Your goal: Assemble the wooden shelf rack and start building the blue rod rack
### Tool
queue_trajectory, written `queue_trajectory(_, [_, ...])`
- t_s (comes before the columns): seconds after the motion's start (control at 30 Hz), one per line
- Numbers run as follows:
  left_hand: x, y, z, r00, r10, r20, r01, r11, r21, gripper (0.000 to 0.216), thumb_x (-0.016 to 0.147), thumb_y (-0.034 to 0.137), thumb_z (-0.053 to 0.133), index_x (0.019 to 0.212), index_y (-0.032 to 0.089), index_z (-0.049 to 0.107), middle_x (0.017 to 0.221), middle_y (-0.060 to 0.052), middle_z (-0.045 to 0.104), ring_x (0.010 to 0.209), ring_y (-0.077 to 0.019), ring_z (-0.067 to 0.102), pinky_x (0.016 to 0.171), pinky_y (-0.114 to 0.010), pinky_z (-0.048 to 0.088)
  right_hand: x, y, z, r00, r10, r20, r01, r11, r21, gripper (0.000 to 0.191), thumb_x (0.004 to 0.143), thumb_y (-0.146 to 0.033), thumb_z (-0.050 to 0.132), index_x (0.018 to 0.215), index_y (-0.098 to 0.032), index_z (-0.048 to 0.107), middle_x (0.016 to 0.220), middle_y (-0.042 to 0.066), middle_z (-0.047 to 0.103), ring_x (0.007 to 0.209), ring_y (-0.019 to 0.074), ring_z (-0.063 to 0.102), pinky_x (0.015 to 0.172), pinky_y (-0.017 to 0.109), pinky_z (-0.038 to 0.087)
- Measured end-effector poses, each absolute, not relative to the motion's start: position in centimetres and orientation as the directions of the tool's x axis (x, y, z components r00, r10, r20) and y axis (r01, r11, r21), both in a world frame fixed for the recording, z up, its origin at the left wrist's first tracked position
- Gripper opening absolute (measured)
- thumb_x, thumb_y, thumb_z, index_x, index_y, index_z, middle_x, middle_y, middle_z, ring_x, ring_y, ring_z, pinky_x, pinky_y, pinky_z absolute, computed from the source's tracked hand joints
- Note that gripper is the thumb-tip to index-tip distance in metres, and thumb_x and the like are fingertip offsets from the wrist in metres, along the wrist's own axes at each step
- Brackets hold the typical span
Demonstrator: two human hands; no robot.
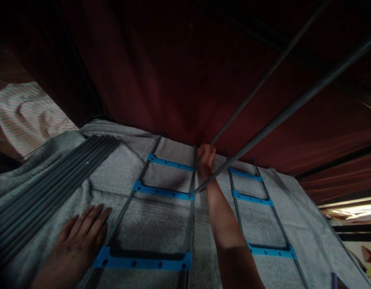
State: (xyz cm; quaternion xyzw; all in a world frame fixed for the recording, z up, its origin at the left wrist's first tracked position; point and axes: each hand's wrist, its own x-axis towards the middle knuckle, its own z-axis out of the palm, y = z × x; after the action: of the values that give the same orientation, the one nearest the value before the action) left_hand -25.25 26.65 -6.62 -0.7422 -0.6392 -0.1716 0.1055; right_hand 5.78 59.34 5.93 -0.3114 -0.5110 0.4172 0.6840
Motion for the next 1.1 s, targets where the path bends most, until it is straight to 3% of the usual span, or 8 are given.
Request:
queue_trajectory(0.5, [-25.0,26.6,-6.2,0.136,0.916,0.377,0.987,-0.158,0.027,0.054,0.094,0.025,0.035,0.144,0.009,0.052,0.152,-0.021,0.049,0.147,-0.0391,0.035,0.115,-0.062,0.031,6.8,60.1,5.2,0.065,0.901,0.428,-0.215,0.431,-0.876,0.055,0.089,-0.053,0.052,0.057,-0.025,0.019,0.050,-0.008,0.017,0.042,0.0099,0.015,0.039,0.025,0.016])
queue_trajectory(0.73, [-25.0,26.5,-6.4,0.114,0.919,0.377,0.992,-0.128,0.012,0.054,0.096,0.028,0.037,0.144,0.009,0.052,0.154,-0.020,0.047,0.148,-0.0374,0.034,0.116,-0.060,0.029,6.8,59.7,5.0,0.052,0.900,0.433,-0.191,0.435,-0.880,0.053,0.082,-0.051,0.057,0.053,-0.025,0.021,0.047,-0.008,0.019,0.042,0.0103,0.017,0.041,0.026,0.016])
queue_trajectory(1.1, [-24.3,26.7,-4.5,0.070,0.933,0.354,0.996,-0.086,0.029,0.050,0.095,0.027,0.035,0.136,0.014,0.061,0.146,-0.017,0.056,0.138,-0.0338,0.048,0.114,-0.056,0.033,5.4,57.4,5.9,0.241,0.888,0.392,-0.005,0.405,-0.914,0.044,0.085,-0.049,0.049,0.054,-0.027,0.028,0.050,-0.006,0.026,0.047,0.0130,0.026,0.044,0.029,0.023])
